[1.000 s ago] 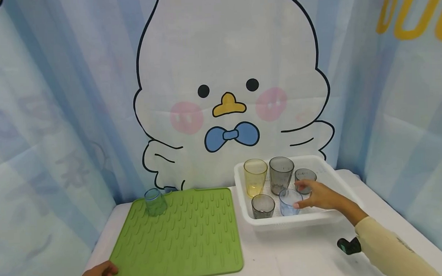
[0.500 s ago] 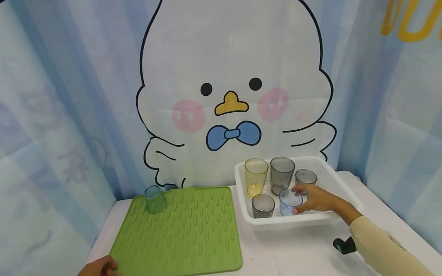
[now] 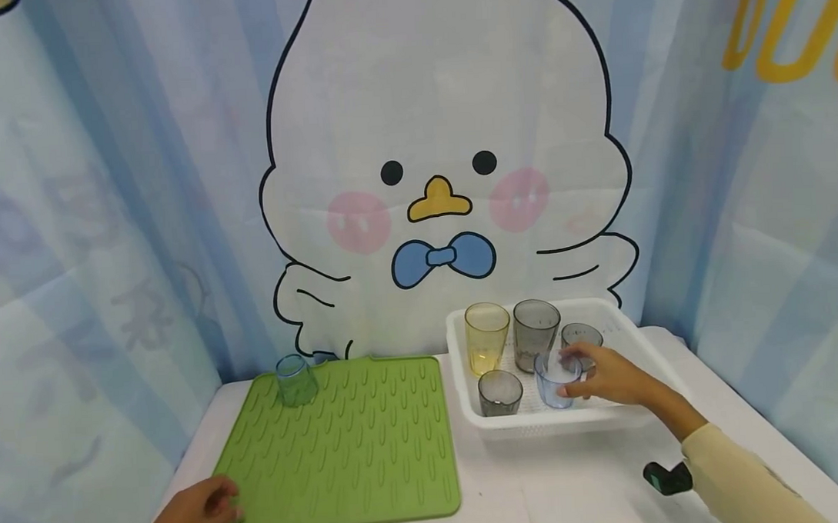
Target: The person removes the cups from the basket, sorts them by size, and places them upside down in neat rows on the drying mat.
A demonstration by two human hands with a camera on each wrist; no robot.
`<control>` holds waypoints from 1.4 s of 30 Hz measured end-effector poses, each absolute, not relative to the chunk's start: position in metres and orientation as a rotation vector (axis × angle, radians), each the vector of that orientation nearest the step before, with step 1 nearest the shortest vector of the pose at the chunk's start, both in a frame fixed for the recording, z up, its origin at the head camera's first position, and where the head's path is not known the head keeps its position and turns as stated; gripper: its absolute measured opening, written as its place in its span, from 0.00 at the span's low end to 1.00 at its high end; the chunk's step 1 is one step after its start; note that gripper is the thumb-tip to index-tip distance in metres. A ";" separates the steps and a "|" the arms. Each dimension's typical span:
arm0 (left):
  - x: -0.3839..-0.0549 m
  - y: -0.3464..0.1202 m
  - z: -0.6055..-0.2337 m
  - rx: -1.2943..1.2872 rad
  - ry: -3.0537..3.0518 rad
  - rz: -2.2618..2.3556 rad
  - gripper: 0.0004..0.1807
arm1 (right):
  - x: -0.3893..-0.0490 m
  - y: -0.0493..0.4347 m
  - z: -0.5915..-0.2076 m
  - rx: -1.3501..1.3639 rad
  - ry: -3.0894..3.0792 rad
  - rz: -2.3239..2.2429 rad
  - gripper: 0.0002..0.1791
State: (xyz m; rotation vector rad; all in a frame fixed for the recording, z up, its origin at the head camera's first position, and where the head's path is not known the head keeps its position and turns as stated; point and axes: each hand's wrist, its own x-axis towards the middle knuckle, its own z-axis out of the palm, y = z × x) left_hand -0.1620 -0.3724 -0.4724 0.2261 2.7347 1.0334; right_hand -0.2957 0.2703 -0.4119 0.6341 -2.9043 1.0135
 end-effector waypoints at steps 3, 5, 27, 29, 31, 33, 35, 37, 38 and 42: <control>-0.161 -0.359 -0.463 0.241 2.770 1.054 0.18 | -0.284 0.266 -0.401 0.671 -2.835 1.106 0.39; -0.161 -0.348 -0.457 0.256 2.794 1.051 0.19 | -0.276 0.262 -0.393 0.714 -2.789 1.166 0.38; -0.149 -0.215 -0.404 0.504 2.955 1.253 0.21 | -0.198 0.194 -0.362 0.932 -2.533 1.630 0.38; -0.147 -0.206 -0.400 0.557 2.933 1.284 0.22 | -0.192 0.186 -0.361 0.947 -2.537 1.617 0.38; -0.145 -0.197 -0.398 0.618 2.910 1.315 0.23 | -0.186 0.179 -0.361 0.977 -2.538 1.594 0.38; -0.142 -0.188 -0.395 0.659 2.875 1.333 0.24 | -0.180 0.172 -0.361 1.023 -2.527 1.588 0.37; -0.138 -0.180 -0.392 0.653 2.818 1.342 0.27 | -0.175 0.165 -0.361 1.066 -2.520 1.604 0.37; -0.134 -0.172 -0.390 0.659 2.768 1.358 0.29 | -0.170 0.159 -0.362 1.098 -2.517 1.624 0.37; -0.132 -0.168 -0.389 0.651 2.737 1.365 0.30 | -0.167 0.156 -0.363 1.109 -2.519 1.645 0.36; -0.126 -0.155 -0.386 0.754 2.703 1.407 0.30 | -0.159 0.145 -0.368 1.139 -2.535 1.707 0.35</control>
